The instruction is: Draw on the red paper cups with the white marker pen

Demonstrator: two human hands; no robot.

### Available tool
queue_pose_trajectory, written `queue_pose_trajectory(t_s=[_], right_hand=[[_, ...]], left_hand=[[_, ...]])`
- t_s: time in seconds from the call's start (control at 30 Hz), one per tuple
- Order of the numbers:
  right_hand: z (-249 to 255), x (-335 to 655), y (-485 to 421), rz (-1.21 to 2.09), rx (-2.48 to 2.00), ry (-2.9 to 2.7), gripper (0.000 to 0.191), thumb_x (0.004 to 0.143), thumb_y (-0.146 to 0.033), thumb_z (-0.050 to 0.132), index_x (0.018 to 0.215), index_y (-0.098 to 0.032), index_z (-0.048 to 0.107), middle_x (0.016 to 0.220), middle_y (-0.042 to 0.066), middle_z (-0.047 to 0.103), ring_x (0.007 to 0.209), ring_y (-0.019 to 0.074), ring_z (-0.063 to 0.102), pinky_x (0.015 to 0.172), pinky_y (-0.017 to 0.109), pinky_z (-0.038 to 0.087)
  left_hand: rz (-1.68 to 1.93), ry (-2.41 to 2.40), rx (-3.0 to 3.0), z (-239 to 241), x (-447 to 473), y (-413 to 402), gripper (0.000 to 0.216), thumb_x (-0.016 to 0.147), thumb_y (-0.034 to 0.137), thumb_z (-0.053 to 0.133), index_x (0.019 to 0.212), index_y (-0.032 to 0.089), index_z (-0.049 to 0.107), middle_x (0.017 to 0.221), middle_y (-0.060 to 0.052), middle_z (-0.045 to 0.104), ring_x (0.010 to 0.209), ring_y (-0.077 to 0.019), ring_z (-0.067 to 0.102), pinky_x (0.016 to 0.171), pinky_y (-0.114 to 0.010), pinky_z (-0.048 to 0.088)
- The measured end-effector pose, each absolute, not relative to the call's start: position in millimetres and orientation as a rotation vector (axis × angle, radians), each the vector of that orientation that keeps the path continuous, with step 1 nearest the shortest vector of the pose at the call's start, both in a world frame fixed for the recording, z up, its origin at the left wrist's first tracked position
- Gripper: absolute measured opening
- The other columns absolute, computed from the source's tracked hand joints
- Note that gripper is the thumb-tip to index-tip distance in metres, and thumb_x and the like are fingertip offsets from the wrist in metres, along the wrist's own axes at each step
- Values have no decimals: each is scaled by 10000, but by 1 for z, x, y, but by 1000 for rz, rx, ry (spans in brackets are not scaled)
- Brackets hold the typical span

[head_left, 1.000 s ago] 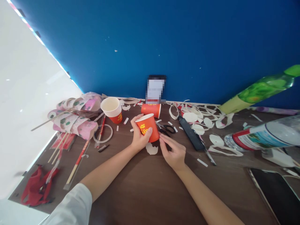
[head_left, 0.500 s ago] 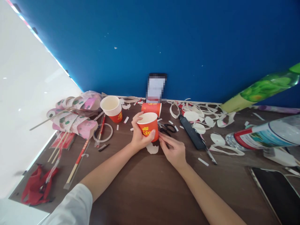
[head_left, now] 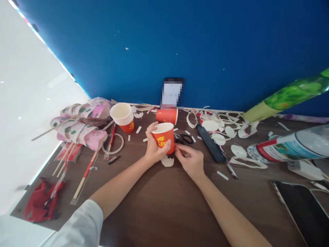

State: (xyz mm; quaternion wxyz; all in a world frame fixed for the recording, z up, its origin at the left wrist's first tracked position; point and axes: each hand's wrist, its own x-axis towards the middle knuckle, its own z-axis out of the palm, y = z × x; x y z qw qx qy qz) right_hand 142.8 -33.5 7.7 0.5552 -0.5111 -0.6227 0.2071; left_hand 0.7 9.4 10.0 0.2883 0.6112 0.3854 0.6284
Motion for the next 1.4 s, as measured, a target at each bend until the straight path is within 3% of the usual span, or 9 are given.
queue_pose_trajectory(t_s=[0.33, 0.8, 1.13, 1.27, 1.4], right_hand=[[6, 140, -36, 721, -1064, -1398, 73, 846, -249, 618, 867, -186, 648, 1041, 110, 743, 918, 208, 734, 786, 281, 625], [4, 141, -34, 517, -1283, -1624, 89, 902, -234, 471, 840, -218, 532, 1006, 93, 739, 816, 187, 727, 714, 293, 588], [-2, 137, -34, 786, -1355, -1399, 164, 898, -382, 471, 840, -231, 497, 1033, 117, 715, 851, 233, 715, 774, 410, 591], [-1, 138, -30, 895, -1245, -1190, 214, 898, -438, 481, 861, -228, 475, 957, 105, 712, 801, 212, 726, 748, 398, 613], [3, 139, -34, 787, -1285, -1297, 183, 893, -381, 508, 930, -208, 556, 921, 95, 732, 801, 211, 732, 731, 366, 615]], left_hand=[[1752, 1036, 1626, 15, 0, 11, 475, 792, 446, 632, 1091, 254, 317, 1323, -123, 395, 1236, -257, 448, 1038, -466, 349], [1723, 1036, 1704, 8, -1, 12, 486, 783, 358, 646, 1117, 261, 307, 1343, -131, 379, 1234, -261, 447, 995, -465, 396], [1742, 1072, 1785, 5, -1, 15, 474, 800, 372, 631, 1129, 250, 311, 1329, -136, 401, 1215, -245, 469, 994, -449, 409], [1712, 1030, 1814, 4, -3, 14, 476, 806, 405, 617, 1132, 251, 306, 1333, -140, 403, 1216, -251, 471, 984, -454, 421], [1725, 1041, 1791, 2, -4, 14, 485, 804, 401, 622, 1137, 252, 303, 1340, -143, 394, 1229, -255, 459, 996, -469, 411]])
